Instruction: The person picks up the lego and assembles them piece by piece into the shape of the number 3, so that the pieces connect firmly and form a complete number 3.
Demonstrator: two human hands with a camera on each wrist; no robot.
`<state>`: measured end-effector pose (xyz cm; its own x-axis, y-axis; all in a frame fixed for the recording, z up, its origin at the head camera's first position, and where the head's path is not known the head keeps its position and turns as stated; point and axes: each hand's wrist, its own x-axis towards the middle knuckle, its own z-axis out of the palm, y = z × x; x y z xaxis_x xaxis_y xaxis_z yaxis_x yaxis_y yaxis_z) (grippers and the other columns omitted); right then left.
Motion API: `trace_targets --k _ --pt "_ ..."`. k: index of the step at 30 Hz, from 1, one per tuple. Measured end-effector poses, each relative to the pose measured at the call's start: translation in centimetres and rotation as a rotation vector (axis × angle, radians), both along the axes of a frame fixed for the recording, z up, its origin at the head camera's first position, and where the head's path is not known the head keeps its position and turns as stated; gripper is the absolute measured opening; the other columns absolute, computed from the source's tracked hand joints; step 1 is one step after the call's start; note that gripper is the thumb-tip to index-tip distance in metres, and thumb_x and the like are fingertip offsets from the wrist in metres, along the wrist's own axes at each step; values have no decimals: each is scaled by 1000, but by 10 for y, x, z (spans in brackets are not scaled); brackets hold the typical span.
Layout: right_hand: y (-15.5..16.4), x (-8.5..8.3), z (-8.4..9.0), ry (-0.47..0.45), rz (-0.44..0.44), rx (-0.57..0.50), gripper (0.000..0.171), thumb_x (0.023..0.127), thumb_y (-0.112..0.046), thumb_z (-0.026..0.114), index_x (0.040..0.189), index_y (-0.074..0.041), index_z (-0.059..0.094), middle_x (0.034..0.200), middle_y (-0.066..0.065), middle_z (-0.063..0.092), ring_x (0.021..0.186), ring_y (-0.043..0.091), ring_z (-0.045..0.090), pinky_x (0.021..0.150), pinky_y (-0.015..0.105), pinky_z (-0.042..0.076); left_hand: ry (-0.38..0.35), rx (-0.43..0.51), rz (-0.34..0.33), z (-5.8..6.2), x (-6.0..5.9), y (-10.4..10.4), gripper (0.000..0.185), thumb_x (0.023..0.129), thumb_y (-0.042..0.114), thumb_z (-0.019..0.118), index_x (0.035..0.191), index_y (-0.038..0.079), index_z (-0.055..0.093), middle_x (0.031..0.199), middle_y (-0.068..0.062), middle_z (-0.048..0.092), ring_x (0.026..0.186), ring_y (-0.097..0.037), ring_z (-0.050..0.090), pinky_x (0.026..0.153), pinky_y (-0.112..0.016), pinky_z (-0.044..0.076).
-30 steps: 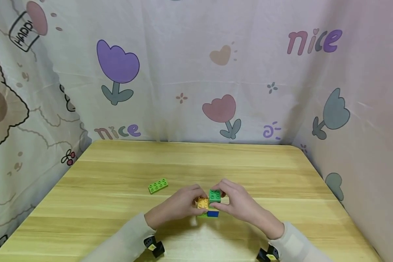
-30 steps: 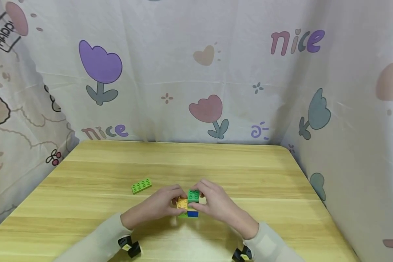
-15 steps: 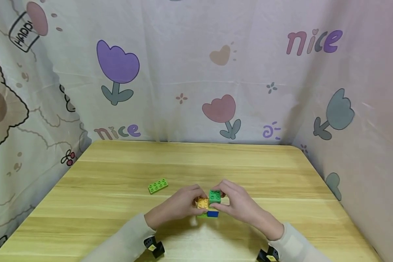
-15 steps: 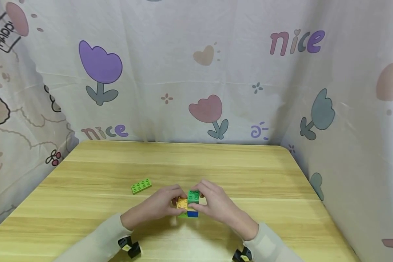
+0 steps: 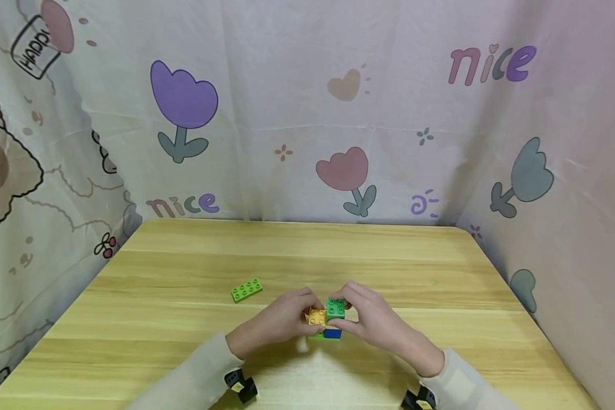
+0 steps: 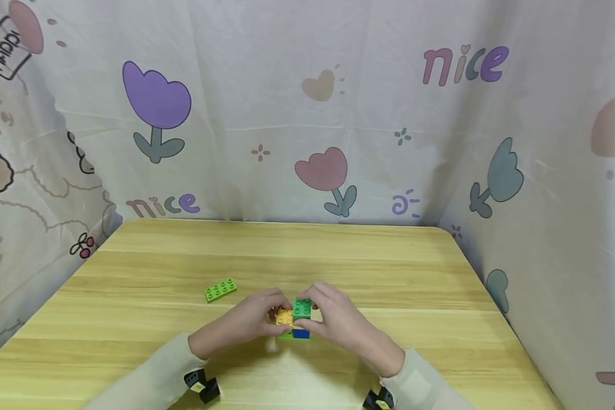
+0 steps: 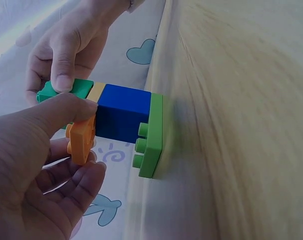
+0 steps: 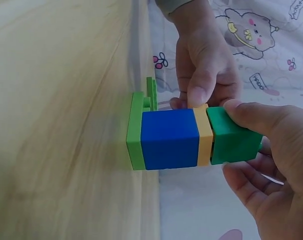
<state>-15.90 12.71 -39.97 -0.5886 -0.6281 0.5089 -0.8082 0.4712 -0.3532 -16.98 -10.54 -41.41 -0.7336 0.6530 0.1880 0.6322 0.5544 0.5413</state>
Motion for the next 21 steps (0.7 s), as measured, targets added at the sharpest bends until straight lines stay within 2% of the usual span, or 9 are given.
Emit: trace_targets --k 15,21 --pt "-2 -1 -7 -48 1 -56 37 81 -22 82 110 -11 64 93 -10 55 80 12 57 68 27 53 -10 6 -6 -1 -1 -2 26 85 29 78 102 12 68 93 9 55 74 -9 56 62 -17 47" --pt "0 0 -5 -120 -16 -57 36 81 -24 81 111 -12 64 94 -12 54 80 16 58 69 28 53 -9 5 -8 0 -1 -1 27 85 29 78 103 12 68 93 9 55 75 -9 56 63 -17 47"
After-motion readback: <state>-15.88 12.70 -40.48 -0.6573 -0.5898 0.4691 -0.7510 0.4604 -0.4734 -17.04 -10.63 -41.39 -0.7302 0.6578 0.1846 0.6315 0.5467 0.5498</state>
